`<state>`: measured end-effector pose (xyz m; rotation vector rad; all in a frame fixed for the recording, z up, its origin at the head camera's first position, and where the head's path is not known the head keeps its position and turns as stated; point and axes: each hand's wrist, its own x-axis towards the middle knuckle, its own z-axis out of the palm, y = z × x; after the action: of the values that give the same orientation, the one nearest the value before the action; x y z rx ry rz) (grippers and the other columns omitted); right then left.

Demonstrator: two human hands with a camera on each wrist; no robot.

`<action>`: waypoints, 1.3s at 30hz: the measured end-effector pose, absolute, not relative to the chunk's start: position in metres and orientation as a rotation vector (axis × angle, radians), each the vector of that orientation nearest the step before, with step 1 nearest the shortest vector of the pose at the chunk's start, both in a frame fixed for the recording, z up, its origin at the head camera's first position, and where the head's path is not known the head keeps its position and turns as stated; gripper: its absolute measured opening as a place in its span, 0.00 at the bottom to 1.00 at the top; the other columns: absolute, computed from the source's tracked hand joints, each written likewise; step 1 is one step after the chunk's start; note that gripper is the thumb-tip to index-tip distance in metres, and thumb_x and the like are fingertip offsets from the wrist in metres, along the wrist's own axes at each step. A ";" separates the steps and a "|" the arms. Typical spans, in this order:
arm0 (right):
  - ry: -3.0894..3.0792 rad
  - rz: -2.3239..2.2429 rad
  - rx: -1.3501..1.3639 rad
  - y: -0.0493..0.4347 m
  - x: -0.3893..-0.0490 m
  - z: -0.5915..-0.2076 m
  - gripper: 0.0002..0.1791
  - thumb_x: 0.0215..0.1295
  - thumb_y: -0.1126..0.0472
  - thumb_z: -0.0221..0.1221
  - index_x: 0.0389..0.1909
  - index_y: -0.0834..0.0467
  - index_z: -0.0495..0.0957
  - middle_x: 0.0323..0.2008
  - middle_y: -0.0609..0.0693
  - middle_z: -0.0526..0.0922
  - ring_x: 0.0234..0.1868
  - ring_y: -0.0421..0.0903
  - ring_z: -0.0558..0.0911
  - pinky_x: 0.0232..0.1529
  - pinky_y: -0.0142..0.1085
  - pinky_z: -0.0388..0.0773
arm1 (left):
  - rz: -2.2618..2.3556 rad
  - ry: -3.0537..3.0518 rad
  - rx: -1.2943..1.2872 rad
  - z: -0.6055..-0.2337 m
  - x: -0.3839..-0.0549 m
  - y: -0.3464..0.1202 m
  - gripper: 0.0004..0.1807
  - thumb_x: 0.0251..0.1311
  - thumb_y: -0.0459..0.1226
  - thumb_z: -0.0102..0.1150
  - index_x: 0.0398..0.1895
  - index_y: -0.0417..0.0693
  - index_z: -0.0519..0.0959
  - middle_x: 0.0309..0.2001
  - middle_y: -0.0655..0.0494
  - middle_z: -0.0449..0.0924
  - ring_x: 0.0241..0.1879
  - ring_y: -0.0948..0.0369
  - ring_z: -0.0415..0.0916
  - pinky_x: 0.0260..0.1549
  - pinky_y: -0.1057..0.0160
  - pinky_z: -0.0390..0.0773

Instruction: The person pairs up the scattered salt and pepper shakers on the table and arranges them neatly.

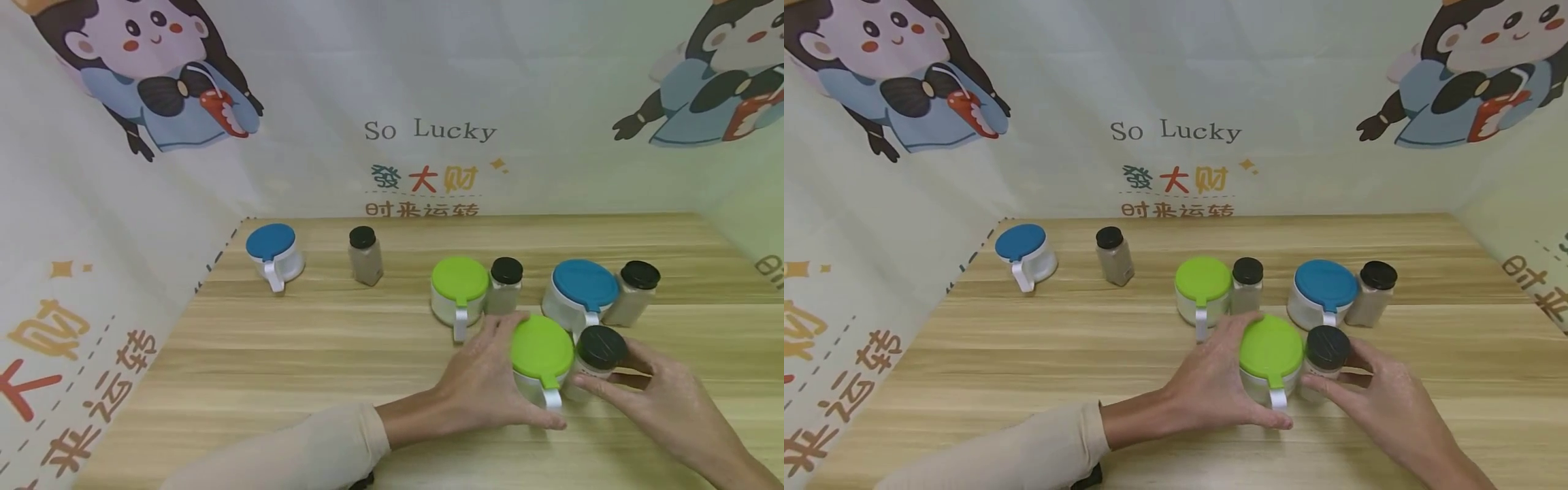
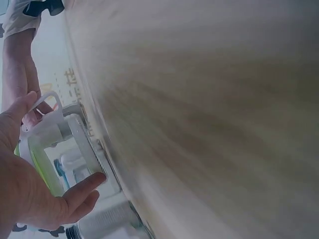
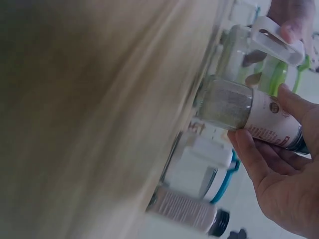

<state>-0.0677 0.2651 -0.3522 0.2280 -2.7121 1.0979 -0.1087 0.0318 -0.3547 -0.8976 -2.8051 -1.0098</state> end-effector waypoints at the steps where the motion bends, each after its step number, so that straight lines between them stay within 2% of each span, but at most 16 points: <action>1: -2.718 1.074 0.209 0.269 -0.067 -0.353 0.30 0.56 0.57 0.76 0.58 0.64 0.80 0.44 0.56 0.86 0.39 0.41 0.87 0.35 0.26 0.81 | -1.007 -2.802 -0.908 -0.355 -0.110 0.037 0.66 0.32 0.64 0.82 0.77 0.56 0.58 0.58 0.56 0.68 0.49 0.67 0.72 0.40 0.72 0.75; 6: -2.801 1.047 0.121 0.290 -0.068 -0.353 0.33 0.61 0.54 0.73 0.60 0.69 0.76 0.46 0.62 0.85 0.45 0.63 0.86 0.34 0.36 0.85 | -0.997 -2.794 -0.959 -0.353 -0.114 0.057 0.64 0.34 0.64 0.81 0.76 0.56 0.59 0.55 0.59 0.67 0.47 0.70 0.69 0.37 0.76 0.71; 11: -2.916 1.020 0.058 0.311 -0.071 -0.346 0.41 0.62 0.50 0.72 0.62 0.77 0.70 0.52 0.75 0.79 0.46 0.71 0.83 0.33 0.44 0.85 | -0.977 -2.840 -0.953 -0.353 -0.114 0.076 0.64 0.34 0.65 0.80 0.76 0.60 0.58 0.53 0.61 0.67 0.46 0.70 0.69 0.35 0.75 0.70; 16: -2.963 0.990 0.047 0.326 -0.073 -0.343 0.42 0.62 0.50 0.73 0.61 0.79 0.69 0.52 0.77 0.78 0.47 0.75 0.81 0.32 0.48 0.85 | -0.945 -2.877 -0.934 -0.356 -0.112 0.091 0.67 0.33 0.67 0.80 0.78 0.63 0.53 0.55 0.59 0.67 0.48 0.69 0.70 0.33 0.74 0.71; 19: -2.904 1.004 0.064 0.331 -0.072 -0.347 0.36 0.59 0.55 0.75 0.58 0.77 0.73 0.50 0.75 0.80 0.44 0.74 0.82 0.30 0.39 0.84 | -0.922 -2.883 -0.944 -0.358 -0.110 0.098 0.68 0.33 0.67 0.80 0.79 0.63 0.53 0.58 0.58 0.67 0.48 0.68 0.71 0.32 0.75 0.70; 21: -2.859 1.009 0.077 0.335 -0.071 -0.351 0.33 0.57 0.58 0.76 0.55 0.75 0.75 0.48 0.74 0.81 0.41 0.67 0.86 0.28 0.31 0.82 | -0.896 -2.883 -0.962 -0.360 -0.109 0.102 0.68 0.33 0.67 0.80 0.78 0.62 0.53 0.61 0.58 0.66 0.49 0.67 0.71 0.33 0.75 0.70; 22: -2.841 1.008 0.084 0.337 -0.071 -0.352 0.32 0.56 0.60 0.76 0.54 0.75 0.76 0.47 0.74 0.81 0.40 0.67 0.86 0.28 0.28 0.80 | -0.886 -2.880 -0.968 -0.360 -0.108 0.103 0.67 0.33 0.67 0.80 0.78 0.62 0.53 0.61 0.59 0.66 0.49 0.67 0.71 0.32 0.75 0.70; 24: -2.824 1.013 0.102 0.341 -0.071 -0.355 0.30 0.55 0.62 0.76 0.53 0.74 0.76 0.47 0.75 0.81 0.39 0.66 0.86 0.27 0.25 0.78 | -0.845 -2.881 -0.964 -0.360 -0.107 0.107 0.67 0.32 0.67 0.80 0.78 0.62 0.53 0.62 0.59 0.66 0.49 0.67 0.72 0.32 0.76 0.70; 25: -2.825 1.012 0.107 0.343 -0.071 -0.355 0.30 0.56 0.62 0.76 0.53 0.74 0.75 0.47 0.75 0.81 0.39 0.66 0.86 0.28 0.27 0.79 | -0.826 -2.882 -0.963 -0.360 -0.106 0.109 0.68 0.32 0.68 0.80 0.78 0.62 0.53 0.61 0.59 0.66 0.49 0.66 0.72 0.32 0.76 0.70; 27: -2.818 1.016 0.116 0.347 -0.072 -0.357 0.30 0.56 0.63 0.76 0.53 0.75 0.75 0.46 0.75 0.81 0.38 0.52 0.88 0.29 0.25 0.78 | -0.789 -2.888 -0.958 -0.360 -0.106 0.113 0.68 0.31 0.68 0.79 0.77 0.62 0.54 0.59 0.60 0.67 0.48 0.67 0.71 0.31 0.76 0.69; 32: -2.802 0.981 0.079 0.355 -0.075 -0.357 0.31 0.55 0.64 0.76 0.52 0.78 0.73 0.43 0.77 0.81 0.38 0.56 0.87 0.29 0.19 0.74 | -0.721 -2.915 -0.949 -0.360 -0.104 0.124 0.69 0.30 0.71 0.78 0.77 0.63 0.53 0.54 0.61 0.67 0.46 0.69 0.69 0.29 0.76 0.66; 33: -2.808 0.961 0.066 0.357 -0.075 -0.357 0.32 0.56 0.64 0.75 0.53 0.79 0.72 0.43 0.77 0.81 0.40 0.65 0.86 0.29 0.20 0.75 | -0.718 -2.921 -0.946 -0.360 -0.104 0.127 0.68 0.30 0.71 0.77 0.77 0.64 0.52 0.53 0.62 0.66 0.45 0.69 0.69 0.28 0.76 0.66; 35: -2.821 0.943 0.043 0.358 -0.075 -0.356 0.33 0.57 0.62 0.75 0.54 0.80 0.71 0.44 0.79 0.80 0.44 0.79 0.79 0.32 0.30 0.82 | -0.702 -2.928 -0.934 -0.361 -0.104 0.130 0.68 0.30 0.72 0.77 0.76 0.65 0.52 0.51 0.62 0.66 0.45 0.69 0.68 0.29 0.75 0.67; 37: -2.833 0.945 0.042 0.359 -0.076 -0.355 0.32 0.59 0.62 0.74 0.54 0.79 0.71 0.46 0.80 0.79 0.46 0.81 0.77 0.37 0.46 0.85 | -0.704 -2.937 -0.919 -0.361 -0.104 0.132 0.68 0.30 0.72 0.77 0.76 0.66 0.52 0.50 0.62 0.65 0.45 0.68 0.68 0.30 0.74 0.68; 39: -2.835 0.953 0.059 0.359 -0.076 -0.355 0.31 0.60 0.62 0.73 0.55 0.79 0.71 0.47 0.80 0.78 0.47 0.82 0.76 0.40 0.62 0.80 | -0.711 -2.948 -0.902 -0.361 -0.104 0.133 0.68 0.30 0.71 0.78 0.76 0.67 0.52 0.50 0.61 0.65 0.45 0.68 0.68 0.30 0.73 0.69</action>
<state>-0.0761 0.3588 -0.3546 0.0587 -2.8351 0.9528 -0.1038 0.1329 -0.3605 -0.9023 -2.9481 -0.7113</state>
